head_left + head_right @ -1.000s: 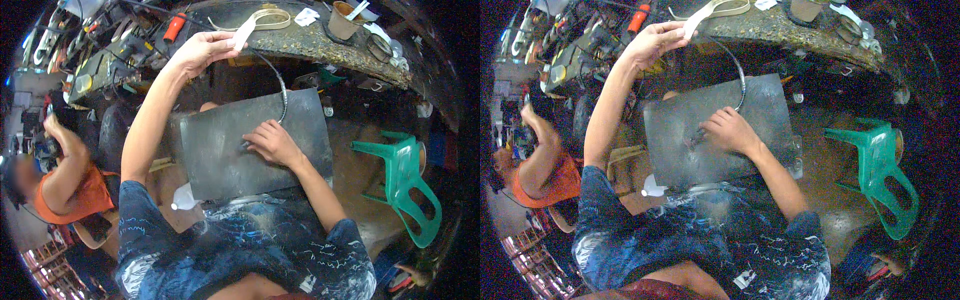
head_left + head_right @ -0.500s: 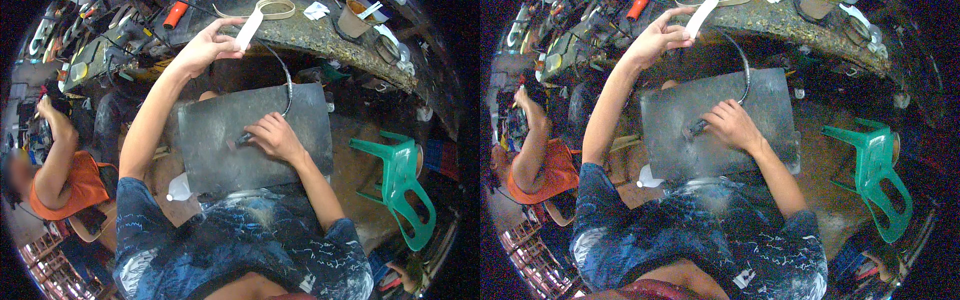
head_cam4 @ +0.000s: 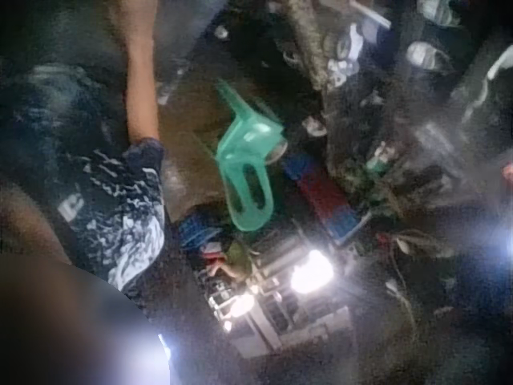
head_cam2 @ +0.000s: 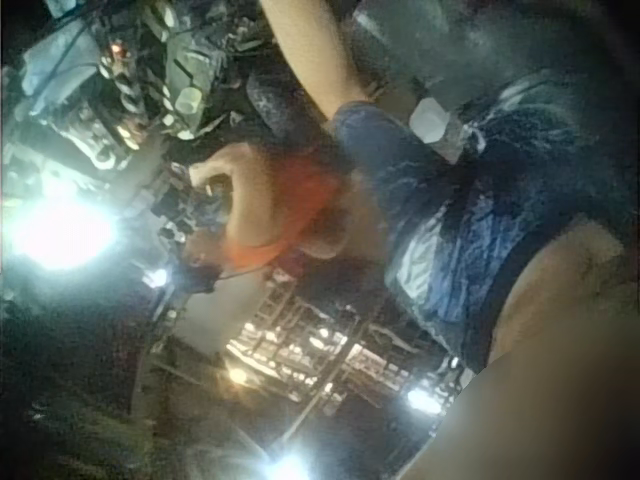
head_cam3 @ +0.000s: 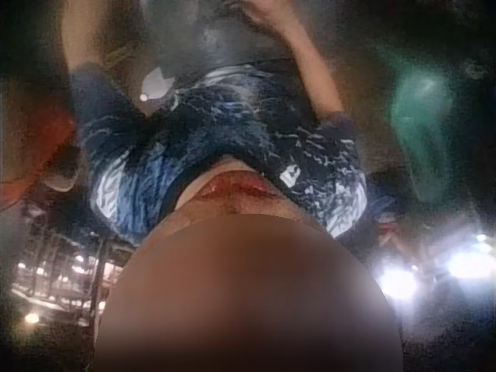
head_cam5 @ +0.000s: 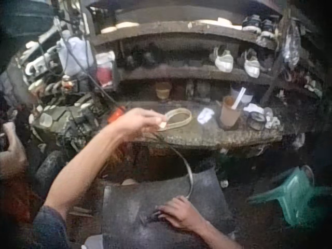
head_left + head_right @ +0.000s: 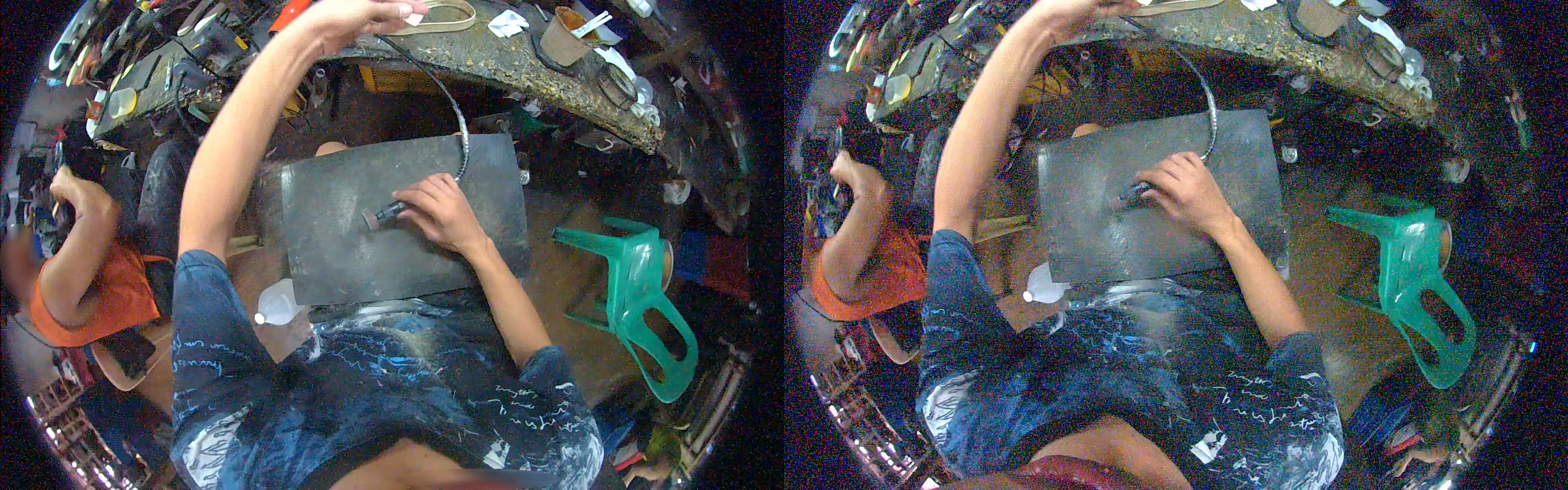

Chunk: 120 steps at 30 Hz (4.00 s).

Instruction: The person uses a handheld rotary grinding tool to smooth the edges of a curved white shoe part. They hold the part with one hand and guide the tool along its edge, then briefly inspect the tool head before continuing.

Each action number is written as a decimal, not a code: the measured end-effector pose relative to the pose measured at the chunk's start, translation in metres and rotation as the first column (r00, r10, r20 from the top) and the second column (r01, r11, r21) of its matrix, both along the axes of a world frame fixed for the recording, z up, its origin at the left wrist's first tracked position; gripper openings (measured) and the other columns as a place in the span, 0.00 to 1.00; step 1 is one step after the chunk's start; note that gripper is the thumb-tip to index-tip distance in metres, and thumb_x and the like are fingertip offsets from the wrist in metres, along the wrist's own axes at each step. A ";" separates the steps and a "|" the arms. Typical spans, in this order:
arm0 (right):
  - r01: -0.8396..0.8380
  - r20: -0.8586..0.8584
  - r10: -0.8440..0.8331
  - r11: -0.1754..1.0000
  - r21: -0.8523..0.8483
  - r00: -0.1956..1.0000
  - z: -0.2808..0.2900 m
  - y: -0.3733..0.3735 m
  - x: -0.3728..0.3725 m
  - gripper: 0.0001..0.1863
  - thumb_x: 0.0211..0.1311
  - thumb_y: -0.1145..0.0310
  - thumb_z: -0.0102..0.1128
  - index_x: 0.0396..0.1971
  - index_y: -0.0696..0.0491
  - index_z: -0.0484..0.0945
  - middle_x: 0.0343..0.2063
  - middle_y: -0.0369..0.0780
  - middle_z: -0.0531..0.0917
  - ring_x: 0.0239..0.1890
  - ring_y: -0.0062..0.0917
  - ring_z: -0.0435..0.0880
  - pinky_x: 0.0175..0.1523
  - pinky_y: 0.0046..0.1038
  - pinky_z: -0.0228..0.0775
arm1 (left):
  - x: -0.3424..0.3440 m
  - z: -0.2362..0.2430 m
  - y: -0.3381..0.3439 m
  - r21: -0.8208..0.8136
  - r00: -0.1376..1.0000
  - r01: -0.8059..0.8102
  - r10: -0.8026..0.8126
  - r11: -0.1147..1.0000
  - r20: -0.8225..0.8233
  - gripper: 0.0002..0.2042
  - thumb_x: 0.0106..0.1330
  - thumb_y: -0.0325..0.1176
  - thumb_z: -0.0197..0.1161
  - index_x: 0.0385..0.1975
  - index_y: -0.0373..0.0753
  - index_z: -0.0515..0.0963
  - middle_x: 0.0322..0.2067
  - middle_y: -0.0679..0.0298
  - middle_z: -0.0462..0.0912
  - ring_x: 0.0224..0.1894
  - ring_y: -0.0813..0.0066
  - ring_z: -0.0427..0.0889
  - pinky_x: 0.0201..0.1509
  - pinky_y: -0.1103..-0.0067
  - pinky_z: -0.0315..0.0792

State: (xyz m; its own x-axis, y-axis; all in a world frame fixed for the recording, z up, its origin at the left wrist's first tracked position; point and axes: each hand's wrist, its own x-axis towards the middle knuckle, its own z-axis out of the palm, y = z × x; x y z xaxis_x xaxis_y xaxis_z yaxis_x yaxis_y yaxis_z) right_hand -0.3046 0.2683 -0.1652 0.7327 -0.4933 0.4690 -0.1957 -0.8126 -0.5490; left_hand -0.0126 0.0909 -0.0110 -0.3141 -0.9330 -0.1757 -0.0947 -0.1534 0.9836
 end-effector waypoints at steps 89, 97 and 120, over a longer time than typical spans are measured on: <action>-0.007 -0.349 -0.018 0.998 -0.069 0.937 0.011 -0.010 -0.010 0.21 0.58 0.66 0.80 0.53 0.43 0.91 0.43 0.36 0.88 0.49 0.34 0.86 0.56 0.37 0.71 | -0.041 -0.165 0.299 -0.488 0.649 -0.180 0.476 0.854 0.594 0.10 0.68 0.42 0.73 0.45 0.56 0.96 0.73 0.68 0.76 0.69 0.55 0.64 0.69 0.53 0.53; -0.051 -0.353 0.021 0.996 -0.076 0.936 0.014 -0.009 -0.007 0.19 0.58 0.70 0.80 0.51 0.46 0.92 0.45 0.38 0.90 0.50 0.33 0.87 0.57 0.34 0.72 | -0.041 -0.168 0.300 -0.506 0.656 -0.199 0.498 0.839 0.567 0.10 0.68 0.42 0.73 0.45 0.57 0.96 0.73 0.69 0.76 0.69 0.55 0.64 0.69 0.53 0.53; -0.069 -0.346 0.049 0.997 -0.046 0.937 0.012 -0.010 -0.004 0.20 0.58 0.66 0.80 0.52 0.41 0.92 0.44 0.35 0.89 0.50 0.32 0.86 0.56 0.37 0.72 | -0.043 -0.168 0.299 -0.480 0.653 -0.194 0.478 0.856 0.588 0.11 0.66 0.41 0.74 0.46 0.58 0.96 0.73 0.71 0.76 0.69 0.55 0.64 0.70 0.53 0.52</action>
State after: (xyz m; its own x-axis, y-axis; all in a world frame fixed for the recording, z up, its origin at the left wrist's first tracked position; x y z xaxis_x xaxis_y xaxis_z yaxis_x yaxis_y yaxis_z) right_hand -0.3085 0.2585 -0.1527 0.8811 -0.4243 0.2089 -0.3153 -0.8562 -0.4092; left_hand -0.0553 0.3899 -0.1792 0.1044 -0.9834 0.1487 -0.7525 0.0197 0.6583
